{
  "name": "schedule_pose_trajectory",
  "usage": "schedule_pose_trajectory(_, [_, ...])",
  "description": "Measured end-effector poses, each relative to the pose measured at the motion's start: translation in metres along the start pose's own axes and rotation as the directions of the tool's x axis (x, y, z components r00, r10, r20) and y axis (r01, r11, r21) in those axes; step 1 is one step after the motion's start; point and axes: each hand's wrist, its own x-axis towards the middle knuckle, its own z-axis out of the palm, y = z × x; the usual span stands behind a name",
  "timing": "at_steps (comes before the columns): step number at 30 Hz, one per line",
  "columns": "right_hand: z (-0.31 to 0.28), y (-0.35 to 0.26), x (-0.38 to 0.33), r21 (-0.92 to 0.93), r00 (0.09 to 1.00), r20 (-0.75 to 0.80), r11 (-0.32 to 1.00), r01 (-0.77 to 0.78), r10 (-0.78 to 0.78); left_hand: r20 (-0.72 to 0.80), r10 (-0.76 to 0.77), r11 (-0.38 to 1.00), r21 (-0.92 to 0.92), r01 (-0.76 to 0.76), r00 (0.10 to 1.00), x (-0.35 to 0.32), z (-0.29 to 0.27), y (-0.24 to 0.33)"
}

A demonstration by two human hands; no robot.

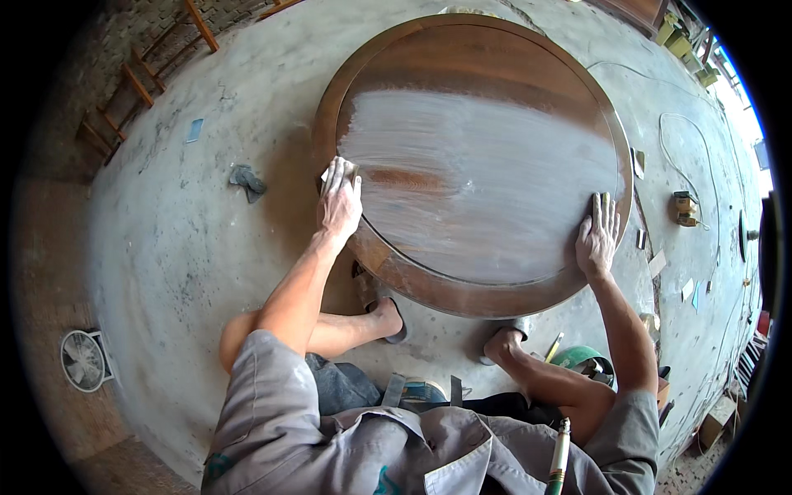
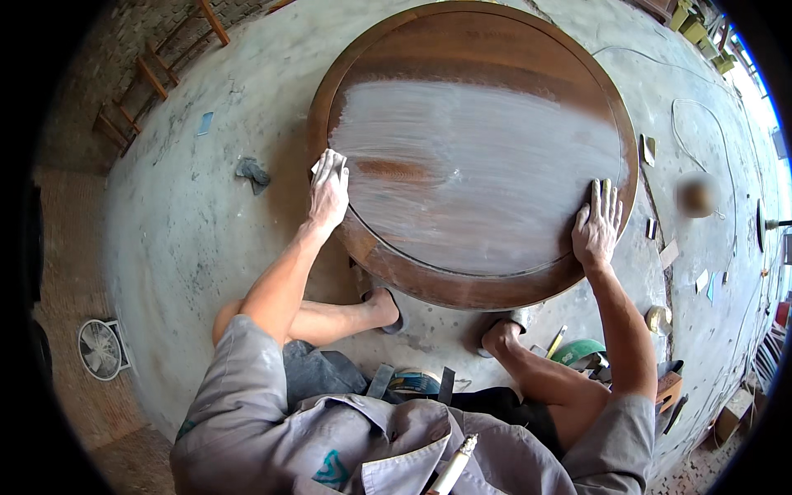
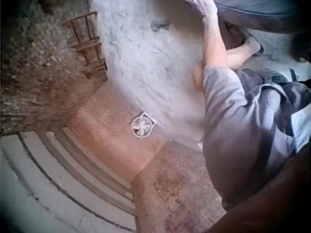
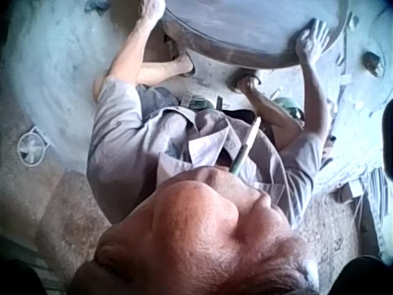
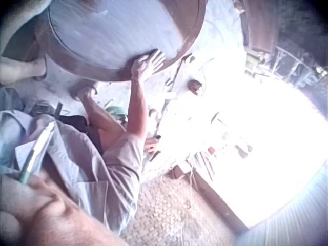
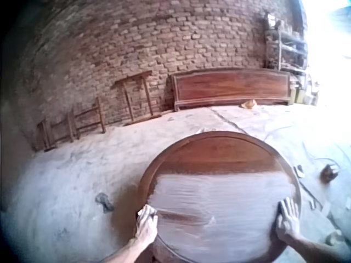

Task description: The person sits on the floor and sands a round wooden table with sandpaper. They use both hands to rub the surface, occasionally switching sandpaper sheets and continuing to sand the tabletop.

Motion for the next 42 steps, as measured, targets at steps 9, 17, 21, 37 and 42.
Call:
schedule_pose_trajectory(9, [-0.008,-0.002,0.001,0.052,0.999,-0.027,0.998,-0.020,0.021,0.161,0.182,0.935,-0.335,-0.120,0.970,-0.006,0.015,0.085])
schedule_pose_trajectory(17, [-0.007,-0.009,0.001,0.030,0.999,0.006,0.999,-0.035,0.035,0.090,0.217,0.953,-0.233,-0.192,0.972,-0.012,0.028,0.154])
schedule_pose_trajectory(21, [-0.011,-0.002,-0.001,0.006,0.999,-0.009,0.999,-0.046,0.046,0.114,0.153,0.947,-0.301,-0.113,0.982,-0.009,0.013,0.057])
schedule_pose_trajectory(37, [0.015,0.022,0.041,0.019,1.000,0.013,1.000,-0.021,0.021,0.026,0.157,0.969,-0.199,-0.149,0.987,-0.037,0.007,0.057])
schedule_pose_trajectory(42, [0.017,0.045,0.109,-0.020,0.997,0.067,0.999,-0.040,0.042,0.080,0.120,0.967,-0.237,-0.098,0.989,-0.033,0.009,0.060])
